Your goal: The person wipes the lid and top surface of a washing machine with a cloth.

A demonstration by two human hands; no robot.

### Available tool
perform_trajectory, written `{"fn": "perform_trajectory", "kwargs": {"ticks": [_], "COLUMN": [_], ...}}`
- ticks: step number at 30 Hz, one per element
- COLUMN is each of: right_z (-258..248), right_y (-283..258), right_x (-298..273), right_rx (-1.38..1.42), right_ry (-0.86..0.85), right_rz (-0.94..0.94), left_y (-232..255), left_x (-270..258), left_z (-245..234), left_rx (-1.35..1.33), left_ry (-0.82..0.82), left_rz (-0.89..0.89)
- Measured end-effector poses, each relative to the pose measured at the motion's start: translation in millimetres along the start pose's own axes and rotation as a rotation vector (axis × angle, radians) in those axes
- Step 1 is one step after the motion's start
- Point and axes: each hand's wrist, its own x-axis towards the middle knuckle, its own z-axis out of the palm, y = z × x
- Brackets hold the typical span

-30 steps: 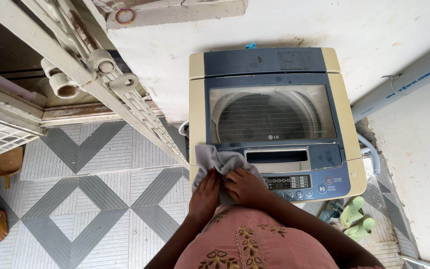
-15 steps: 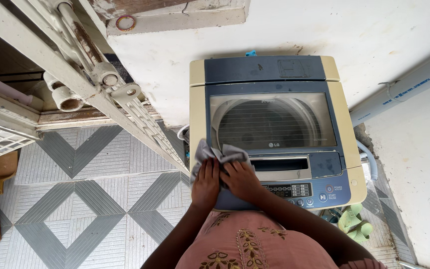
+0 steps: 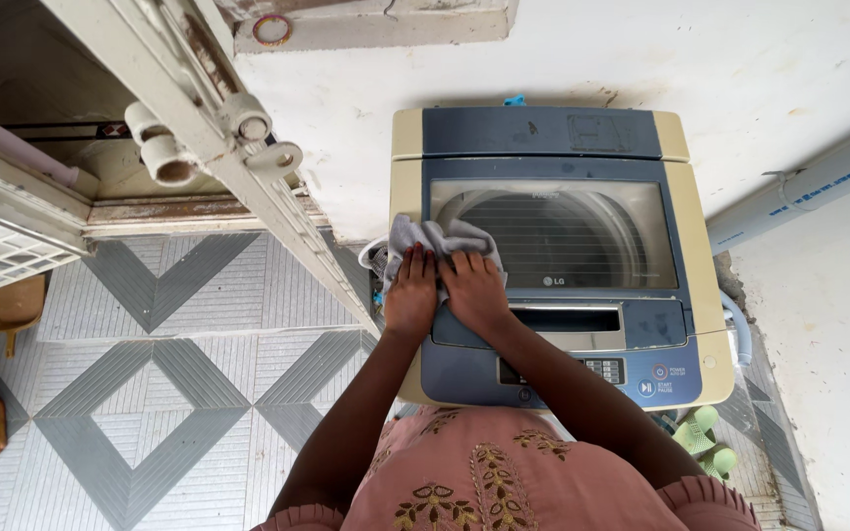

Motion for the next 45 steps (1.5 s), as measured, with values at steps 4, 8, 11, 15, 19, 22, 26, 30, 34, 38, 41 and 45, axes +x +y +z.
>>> {"fn": "perform_trajectory", "kwargs": {"ticks": [4, 8, 11, 15, 19, 22, 26, 30, 34, 38, 41, 45], "right_z": [-3.9, -28.4, -46.0, -65.9, -78.5, -75.5, -64.6, -45.9, -17.3, 6.6, 21.5, 43.9], "right_y": [-1.9, -13.3, -23.6, -22.0, -20.6, -23.8, -25.2, -13.4, 12.8, 38.7, 54.5, 78.0], "right_x": [-16.8, -58.1, -94.6, -121.4, -118.3, -109.7, -97.7, -74.9, -41.1, -0.8, 28.0, 70.8], "right_rx": [0.063, 0.064, 0.205, 0.442, 0.405, 0.256, 0.123, 0.109, 0.179, 0.175, 0.097, -0.045], "right_ry": [-0.116, -0.056, -0.191, -0.410, -0.271, -0.177, -0.146, -0.190, -0.246, -0.314, -0.336, -0.284], "right_rz": [0.027, -0.132, -0.156, -0.117, -0.172, -0.242, -0.189, -0.132, -0.066, -0.074, -0.099, -0.109], "left_y": [0.9, 8.1, 16.9, 31.3, 37.9, 43.6, 44.4, 31.5, 14.5, -1.7, -12.0, -27.6], "left_x": [-17.8, -69.2, -109.2, -137.5, -137.3, -129.0, -109.5, -75.8, -34.9, 10.7, 48.3, 103.3], "left_z": [-11.9, -37.8, -64.5, -97.4, -103.3, -88.3, -55.2, -20.4, 8.6, 38.1, 58.4, 81.2], "left_rx": [0.033, -0.061, -0.144, -0.286, -0.389, -0.258, -0.168, -0.211, -0.220, -0.213, -0.170, -0.138], "left_ry": [-0.048, -0.088, -0.126, -0.188, -0.292, -0.304, -0.287, -0.230, -0.201, -0.192, -0.234, -0.193], "left_rz": [0.041, 0.095, 0.118, 0.116, 0.048, 0.097, 0.069, 0.006, 0.004, -0.022, -0.056, -0.081]}}
